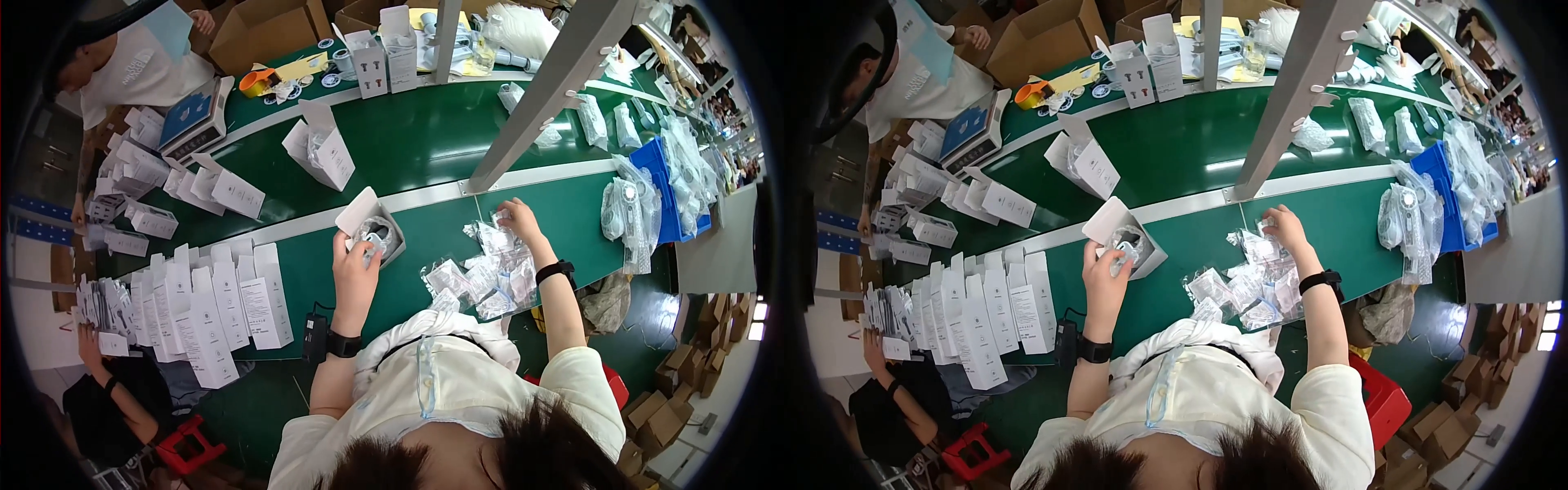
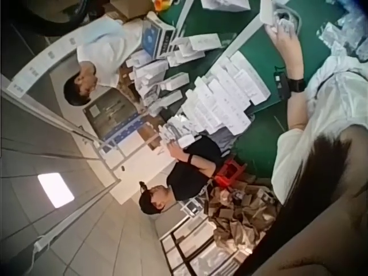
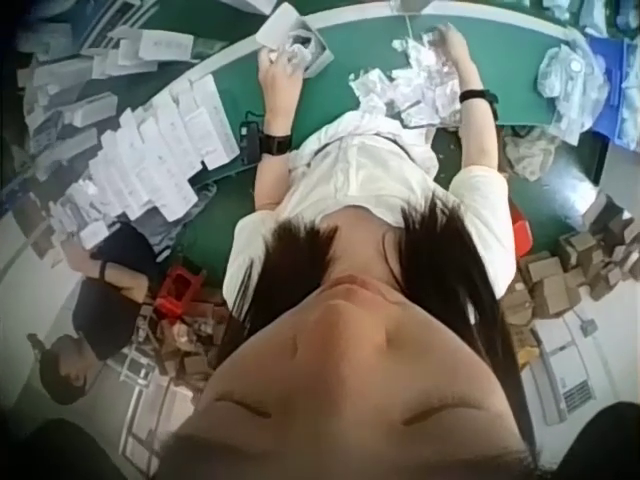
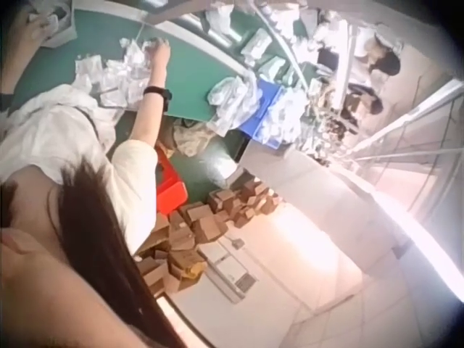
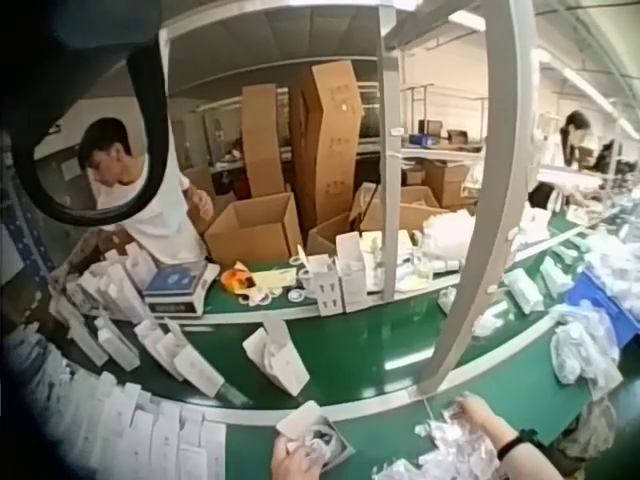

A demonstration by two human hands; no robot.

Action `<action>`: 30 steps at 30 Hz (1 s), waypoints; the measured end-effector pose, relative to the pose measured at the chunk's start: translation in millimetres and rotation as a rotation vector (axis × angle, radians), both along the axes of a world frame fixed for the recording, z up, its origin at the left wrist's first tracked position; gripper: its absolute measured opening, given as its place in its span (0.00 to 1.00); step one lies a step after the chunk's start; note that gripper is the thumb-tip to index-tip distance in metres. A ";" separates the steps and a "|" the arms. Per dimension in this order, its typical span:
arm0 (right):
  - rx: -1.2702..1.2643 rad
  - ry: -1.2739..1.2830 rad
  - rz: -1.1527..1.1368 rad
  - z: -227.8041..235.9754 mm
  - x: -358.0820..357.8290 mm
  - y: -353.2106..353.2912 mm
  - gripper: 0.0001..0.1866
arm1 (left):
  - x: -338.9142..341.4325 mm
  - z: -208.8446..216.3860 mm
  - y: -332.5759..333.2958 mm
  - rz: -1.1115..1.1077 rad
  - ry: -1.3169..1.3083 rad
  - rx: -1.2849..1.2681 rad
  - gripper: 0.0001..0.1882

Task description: The person packs items by hand, picking up a wrapped component and a small bag, placing them into a white box, and setting the box on the table. This process is repeated for several more boxes until the task is complete.

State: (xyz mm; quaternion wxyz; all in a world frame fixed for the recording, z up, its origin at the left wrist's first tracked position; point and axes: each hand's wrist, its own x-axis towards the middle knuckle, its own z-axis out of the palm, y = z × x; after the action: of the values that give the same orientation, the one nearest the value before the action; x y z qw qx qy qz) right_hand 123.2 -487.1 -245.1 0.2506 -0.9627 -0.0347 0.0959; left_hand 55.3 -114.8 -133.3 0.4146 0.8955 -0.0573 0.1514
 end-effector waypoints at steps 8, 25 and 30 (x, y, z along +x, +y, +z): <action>0.269 -0.821 -0.023 119.2 -9.2 85.9 0.08 | 5.0 2.5 7.0 0.061 0.050 0.010 0.07; 0.747 -0.303 0.127 194.0 -15.0 147.2 0.07 | 14.8 6.5 15.2 0.014 0.092 -0.128 0.06; 0.839 -0.587 0.608 189.1 -8.3 213.0 0.09 | 19.9 5.8 20.2 -0.007 0.091 -0.110 0.06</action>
State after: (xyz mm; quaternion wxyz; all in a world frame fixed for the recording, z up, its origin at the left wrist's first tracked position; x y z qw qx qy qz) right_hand 114.9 -274.1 -56.0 0.5508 -0.7145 -0.4118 -0.1287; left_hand 75.2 -94.6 -127.5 0.4660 0.8770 -0.0331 0.1119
